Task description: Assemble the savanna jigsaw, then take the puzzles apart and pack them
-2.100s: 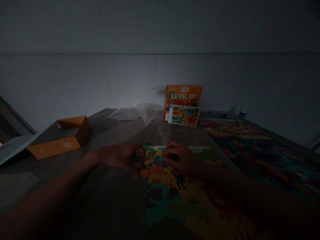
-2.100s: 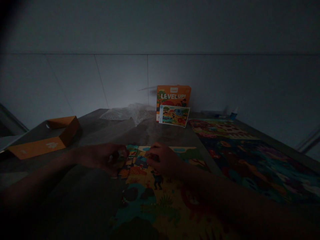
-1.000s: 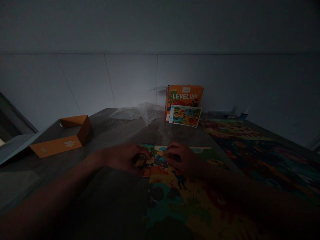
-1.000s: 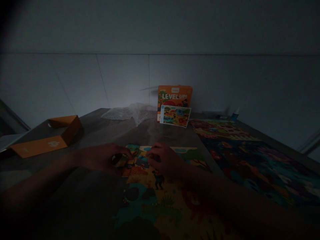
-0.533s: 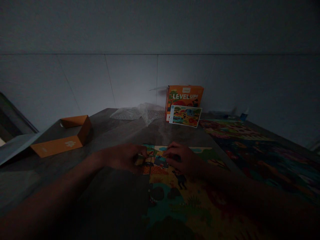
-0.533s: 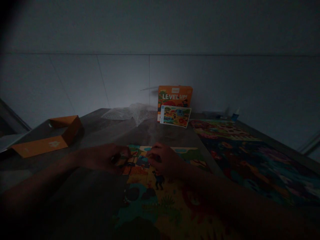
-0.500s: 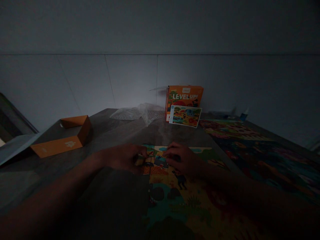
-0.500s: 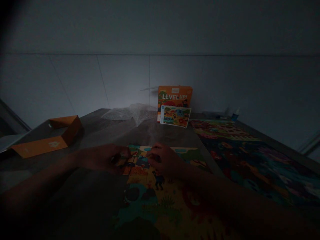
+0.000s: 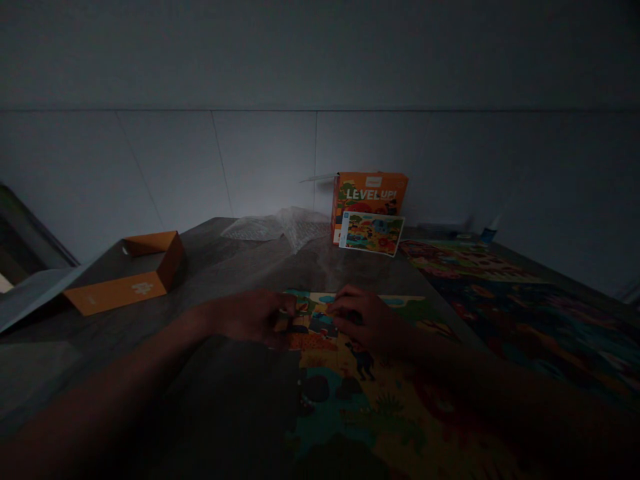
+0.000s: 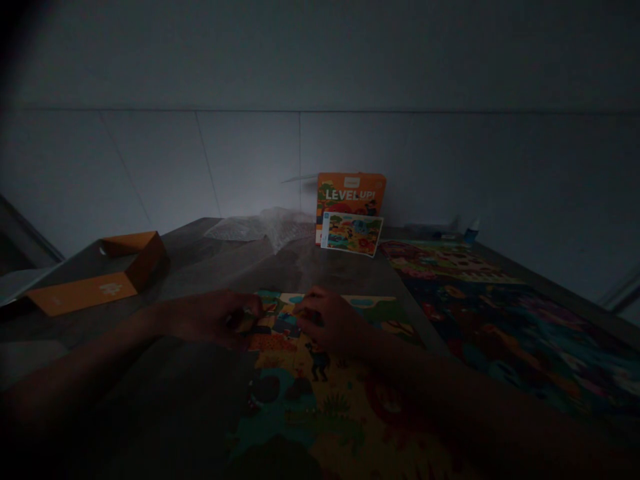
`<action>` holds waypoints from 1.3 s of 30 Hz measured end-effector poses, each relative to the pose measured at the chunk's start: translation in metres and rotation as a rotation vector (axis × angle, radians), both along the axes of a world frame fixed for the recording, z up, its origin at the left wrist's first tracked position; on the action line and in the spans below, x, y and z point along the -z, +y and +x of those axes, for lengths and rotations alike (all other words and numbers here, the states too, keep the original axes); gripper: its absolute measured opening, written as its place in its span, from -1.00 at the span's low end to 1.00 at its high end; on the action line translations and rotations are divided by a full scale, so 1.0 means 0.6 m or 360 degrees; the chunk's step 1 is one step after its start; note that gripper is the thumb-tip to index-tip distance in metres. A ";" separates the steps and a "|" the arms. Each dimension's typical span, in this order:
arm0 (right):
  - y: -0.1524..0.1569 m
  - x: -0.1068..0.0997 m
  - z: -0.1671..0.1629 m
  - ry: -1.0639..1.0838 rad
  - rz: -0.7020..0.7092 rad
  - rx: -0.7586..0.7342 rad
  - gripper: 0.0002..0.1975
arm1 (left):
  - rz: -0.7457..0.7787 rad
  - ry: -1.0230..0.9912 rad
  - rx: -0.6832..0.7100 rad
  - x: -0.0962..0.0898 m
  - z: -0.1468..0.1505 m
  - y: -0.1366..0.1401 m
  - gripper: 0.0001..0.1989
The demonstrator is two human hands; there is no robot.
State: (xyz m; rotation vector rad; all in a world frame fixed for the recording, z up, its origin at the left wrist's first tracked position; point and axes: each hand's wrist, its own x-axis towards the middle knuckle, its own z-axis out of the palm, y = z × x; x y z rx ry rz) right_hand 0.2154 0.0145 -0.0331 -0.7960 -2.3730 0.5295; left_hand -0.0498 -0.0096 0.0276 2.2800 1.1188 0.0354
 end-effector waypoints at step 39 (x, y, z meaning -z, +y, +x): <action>0.000 0.007 0.003 -0.0038 0.0024 -0.0017 -0.62 | 0.0464 -0.0049 -0.0091 0.030 -0.006 0.034 -0.48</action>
